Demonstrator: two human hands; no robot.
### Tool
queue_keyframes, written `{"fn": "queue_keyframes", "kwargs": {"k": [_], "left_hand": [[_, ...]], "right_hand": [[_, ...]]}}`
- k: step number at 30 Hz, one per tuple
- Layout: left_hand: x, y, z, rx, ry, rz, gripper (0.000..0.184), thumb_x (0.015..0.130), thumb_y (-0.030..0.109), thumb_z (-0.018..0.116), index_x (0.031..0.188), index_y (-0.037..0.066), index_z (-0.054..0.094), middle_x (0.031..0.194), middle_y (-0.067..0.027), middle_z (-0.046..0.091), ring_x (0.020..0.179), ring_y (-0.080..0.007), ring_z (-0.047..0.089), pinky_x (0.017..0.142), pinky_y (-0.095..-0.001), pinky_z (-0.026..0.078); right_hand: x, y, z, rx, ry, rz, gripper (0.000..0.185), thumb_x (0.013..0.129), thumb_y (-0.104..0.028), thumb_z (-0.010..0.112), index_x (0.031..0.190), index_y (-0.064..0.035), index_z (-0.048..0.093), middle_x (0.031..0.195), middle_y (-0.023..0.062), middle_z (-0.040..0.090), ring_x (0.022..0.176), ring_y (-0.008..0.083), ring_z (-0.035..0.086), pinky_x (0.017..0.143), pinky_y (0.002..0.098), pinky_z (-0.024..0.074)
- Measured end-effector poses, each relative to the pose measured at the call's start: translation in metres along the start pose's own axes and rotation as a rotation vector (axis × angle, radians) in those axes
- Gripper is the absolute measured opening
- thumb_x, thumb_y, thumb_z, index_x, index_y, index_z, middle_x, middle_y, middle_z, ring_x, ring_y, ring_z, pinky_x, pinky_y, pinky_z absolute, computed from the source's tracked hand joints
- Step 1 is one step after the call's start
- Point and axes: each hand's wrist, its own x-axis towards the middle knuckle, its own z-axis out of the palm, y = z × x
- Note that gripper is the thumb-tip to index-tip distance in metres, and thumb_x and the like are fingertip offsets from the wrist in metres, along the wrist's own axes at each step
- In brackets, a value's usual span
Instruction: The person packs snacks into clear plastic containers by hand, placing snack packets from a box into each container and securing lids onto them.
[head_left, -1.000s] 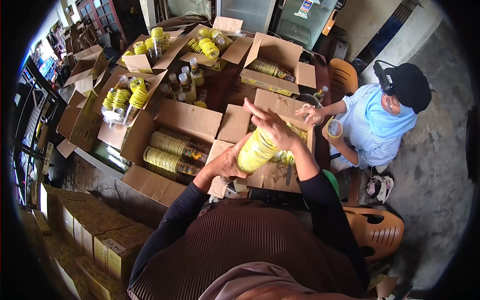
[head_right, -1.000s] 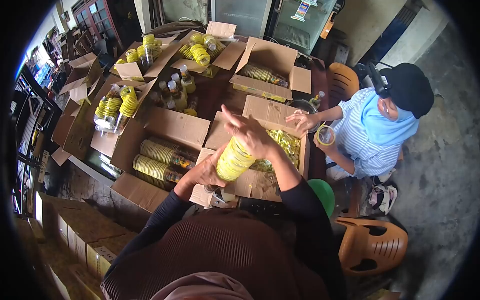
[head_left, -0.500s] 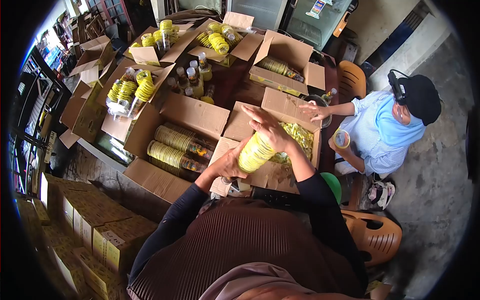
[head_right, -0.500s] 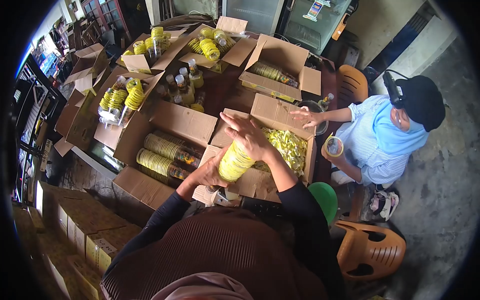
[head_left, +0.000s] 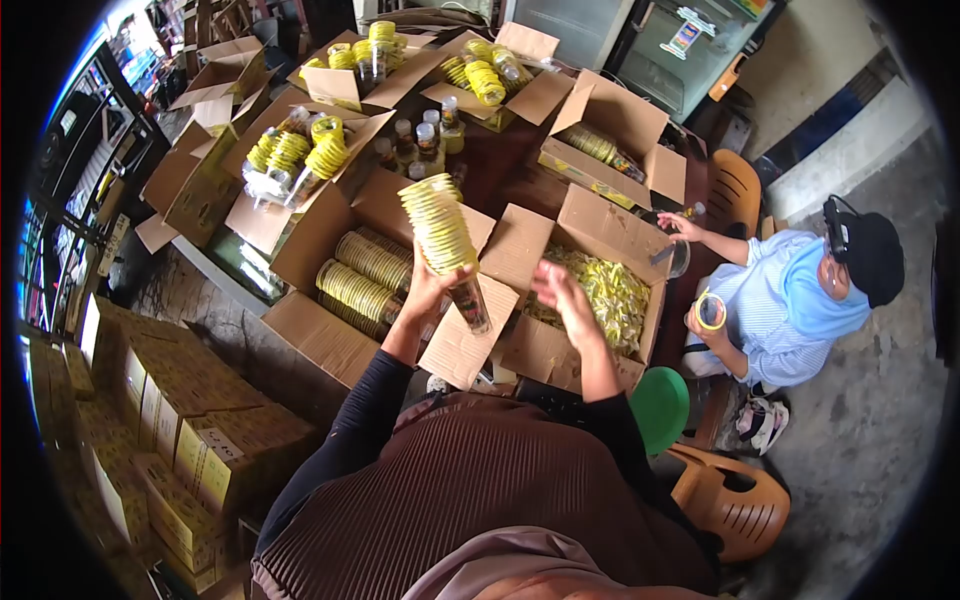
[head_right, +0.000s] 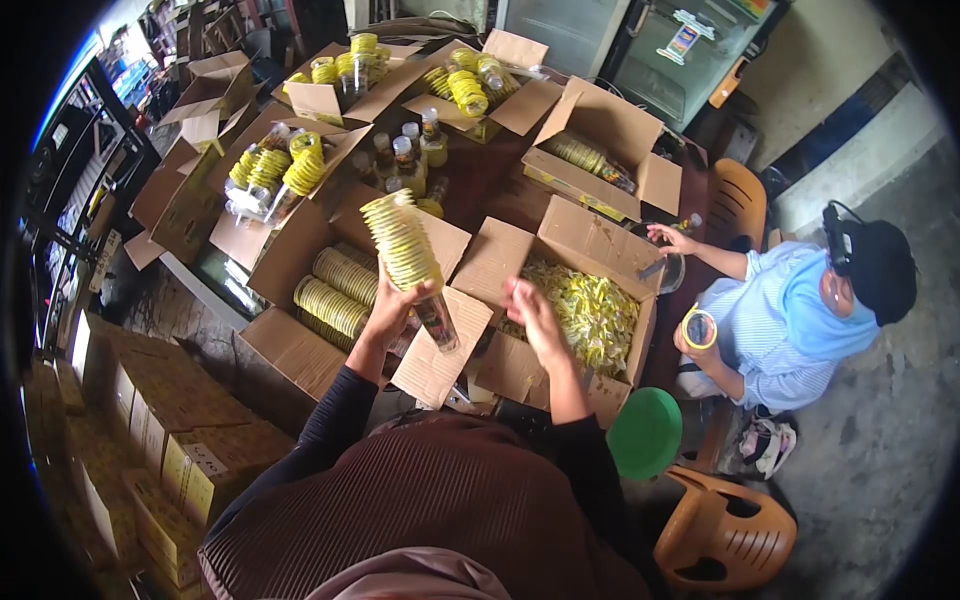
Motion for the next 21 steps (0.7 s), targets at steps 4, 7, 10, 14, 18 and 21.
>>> {"fn": "queue_keyframes", "kwargs": {"k": [4,7,10,14,18,21], "left_hand": [[0.013,-0.012,-0.03,-0.065,0.364,0.087,0.092,0.076,0.011,0.08,0.142,0.014,0.017,0.122,-0.0111,0.044,0.108,-0.0215,0.05,0.089,-0.0357,0.048],[0.028,-0.013,-0.051,-0.062,0.553,0.053,0.103,0.075,0.014,0.082,0.147,0.017,0.009,0.124,-0.011,0.043,0.108,-0.022,0.05,0.088,-0.0353,0.047],[0.047,-0.024,-0.067,0.033,0.643,-0.009,0.101,0.075,0.024,0.082,0.146,0.022,0.01,0.132,-0.0074,0.041,0.117,-0.0232,0.047,0.083,-0.0495,0.043],[0.064,-0.066,-0.095,0.003,0.695,-0.034,0.11,0.072,0.028,0.082,0.149,0.024,0.004,0.142,-0.0099,0.033,0.129,-0.0288,0.037,0.1,-0.0487,0.034],[0.048,-0.084,-0.117,0.063,0.651,-0.167,0.103,0.076,0.034,0.075,0.153,0.02,0.007,0.145,-0.0179,0.03,0.129,-0.0325,0.038,0.101,-0.0491,0.035],[0.042,-0.058,-0.117,0.579,0.737,-0.453,0.097,0.078,0.032,0.074,0.151,0.01,0.014,0.144,-0.0206,0.029,0.131,-0.0358,0.034,0.11,-0.0442,0.03]], "right_hand": [[-0.026,0.062,0.016,0.047,-0.052,0.11,0.037,0.099,-0.021,0.055,0.13,-0.0018,0.051,0.129,0.01,0.057,0.111,0.0174,0.057,0.095,0.0337,0.047],[-0.043,0.087,0.014,-0.004,-0.061,0.11,0.031,0.099,-0.015,0.054,0.125,0.0012,0.054,0.127,0.012,0.058,0.113,0.0188,0.057,0.096,0.0318,0.0467],[-0.052,0.104,0.002,-0.131,-0.023,0.063,0.031,0.099,-0.016,0.055,0.125,0.0012,0.054,0.125,0.0128,0.06,0.11,0.0184,0.059,0.094,0.0311,0.0478],[-0.062,0.116,-0.01,-0.219,0.055,0.009,0.033,0.098,-0.018,0.056,0.125,0.0005,0.054,0.123,0.0137,0.062,0.106,0.0189,0.061,0.092,0.0314,0.0487],[-0.082,0.104,-0.014,-0.345,0.144,0.039,0.033,0.097,-0.019,0.058,0.124,-0.0002,0.055,0.12,0.0145,0.064,0.101,0.0198,0.064,0.088,0.0316,0.05],[-0.099,0.113,-0.016,-0.366,0.189,0.07,0.032,0.097,-0.019,0.058,0.123,-0.0002,0.056,0.118,0.0144,0.065,0.099,0.0205,0.065,0.087,0.0317,0.0505]]}}
